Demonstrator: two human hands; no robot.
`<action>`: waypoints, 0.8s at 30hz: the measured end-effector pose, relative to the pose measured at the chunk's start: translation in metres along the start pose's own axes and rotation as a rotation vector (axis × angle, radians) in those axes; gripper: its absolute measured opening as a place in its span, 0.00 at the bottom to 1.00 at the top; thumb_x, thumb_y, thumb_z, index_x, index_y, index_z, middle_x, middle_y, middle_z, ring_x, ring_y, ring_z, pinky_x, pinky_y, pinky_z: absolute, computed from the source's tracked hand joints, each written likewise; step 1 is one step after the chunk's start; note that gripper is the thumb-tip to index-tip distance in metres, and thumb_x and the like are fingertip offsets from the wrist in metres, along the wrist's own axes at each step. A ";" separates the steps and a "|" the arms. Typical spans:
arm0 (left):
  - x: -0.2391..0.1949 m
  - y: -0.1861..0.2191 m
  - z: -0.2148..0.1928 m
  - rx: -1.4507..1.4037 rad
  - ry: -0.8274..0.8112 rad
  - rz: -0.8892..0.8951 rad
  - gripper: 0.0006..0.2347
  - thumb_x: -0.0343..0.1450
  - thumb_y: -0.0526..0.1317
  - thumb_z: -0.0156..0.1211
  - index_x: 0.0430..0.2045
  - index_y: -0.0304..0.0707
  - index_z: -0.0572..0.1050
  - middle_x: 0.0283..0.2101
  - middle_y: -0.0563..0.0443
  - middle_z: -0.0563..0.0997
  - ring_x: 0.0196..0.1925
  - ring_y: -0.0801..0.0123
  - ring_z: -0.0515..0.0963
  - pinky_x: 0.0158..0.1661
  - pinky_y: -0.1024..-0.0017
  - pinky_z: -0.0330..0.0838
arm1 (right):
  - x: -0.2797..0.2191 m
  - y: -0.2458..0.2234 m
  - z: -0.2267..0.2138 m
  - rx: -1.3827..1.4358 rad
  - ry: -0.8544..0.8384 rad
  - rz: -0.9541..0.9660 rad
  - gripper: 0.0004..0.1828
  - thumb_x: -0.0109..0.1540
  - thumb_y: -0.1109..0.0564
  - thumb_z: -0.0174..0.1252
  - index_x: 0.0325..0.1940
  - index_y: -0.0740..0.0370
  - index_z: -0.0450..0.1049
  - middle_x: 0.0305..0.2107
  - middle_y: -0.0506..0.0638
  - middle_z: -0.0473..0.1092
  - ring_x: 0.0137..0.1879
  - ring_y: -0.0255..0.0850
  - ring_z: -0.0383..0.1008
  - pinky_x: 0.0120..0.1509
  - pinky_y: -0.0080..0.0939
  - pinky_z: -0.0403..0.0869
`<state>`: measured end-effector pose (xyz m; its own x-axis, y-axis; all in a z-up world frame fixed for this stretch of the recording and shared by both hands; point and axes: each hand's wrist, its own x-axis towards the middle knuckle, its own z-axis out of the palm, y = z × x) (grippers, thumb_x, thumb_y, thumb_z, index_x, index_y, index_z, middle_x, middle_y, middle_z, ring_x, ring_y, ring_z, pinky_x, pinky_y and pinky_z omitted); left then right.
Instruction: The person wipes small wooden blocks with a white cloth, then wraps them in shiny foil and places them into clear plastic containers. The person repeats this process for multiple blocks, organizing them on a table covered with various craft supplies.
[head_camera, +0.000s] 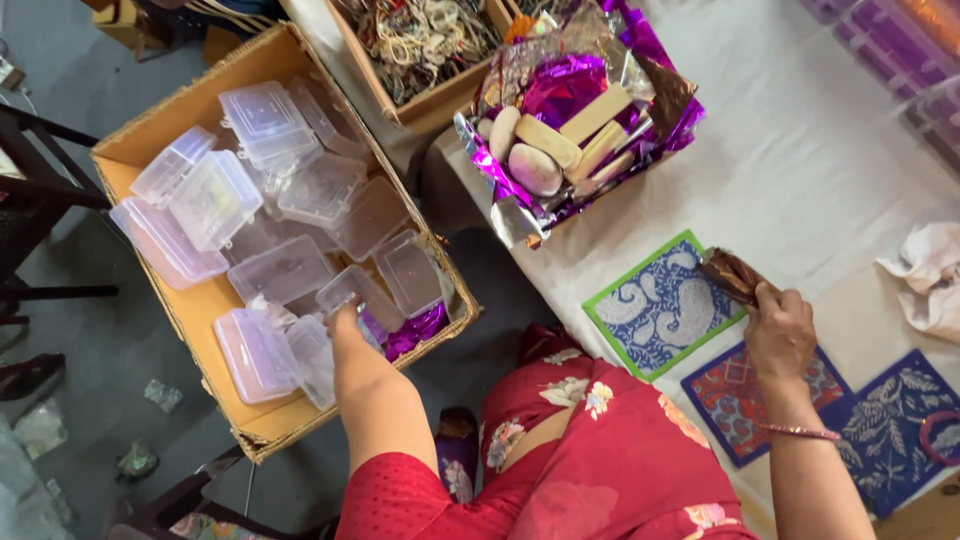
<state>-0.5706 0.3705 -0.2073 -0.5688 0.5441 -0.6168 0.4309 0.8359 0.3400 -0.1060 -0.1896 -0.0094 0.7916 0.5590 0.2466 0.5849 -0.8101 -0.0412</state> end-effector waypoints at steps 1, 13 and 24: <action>0.018 -0.010 0.006 0.009 0.000 -0.002 0.50 0.56 0.52 0.83 0.69 0.32 0.54 0.71 0.32 0.58 0.69 0.40 0.63 0.65 0.53 0.60 | -0.002 0.000 -0.001 -0.003 -0.008 0.004 0.20 0.61 0.57 0.69 0.57 0.54 0.80 0.43 0.49 0.71 0.54 0.49 0.73 0.55 0.47 0.75; -0.042 0.033 -0.026 -0.075 -0.227 0.660 0.34 0.56 0.39 0.81 0.53 0.34 0.65 0.52 0.33 0.78 0.55 0.49 0.79 0.57 0.57 0.71 | -0.002 0.002 -0.003 0.006 0.001 -0.005 0.19 0.62 0.56 0.69 0.58 0.54 0.80 0.42 0.48 0.71 0.51 0.47 0.73 0.55 0.46 0.76; -0.384 0.105 -0.096 -0.697 -1.175 1.307 0.23 0.71 0.36 0.61 0.63 0.41 0.64 0.57 0.48 0.76 0.55 0.66 0.76 0.58 0.67 0.71 | -0.019 0.043 0.002 0.404 0.133 0.304 0.23 0.57 0.57 0.74 0.57 0.60 0.82 0.39 0.54 0.72 0.45 0.49 0.74 0.52 0.48 0.73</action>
<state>-0.3744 0.2564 0.1338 0.6686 0.7078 0.2280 -0.3555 0.0349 0.9340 -0.0954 -0.2341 -0.0177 0.9223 0.2609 0.2852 0.3747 -0.7847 -0.4938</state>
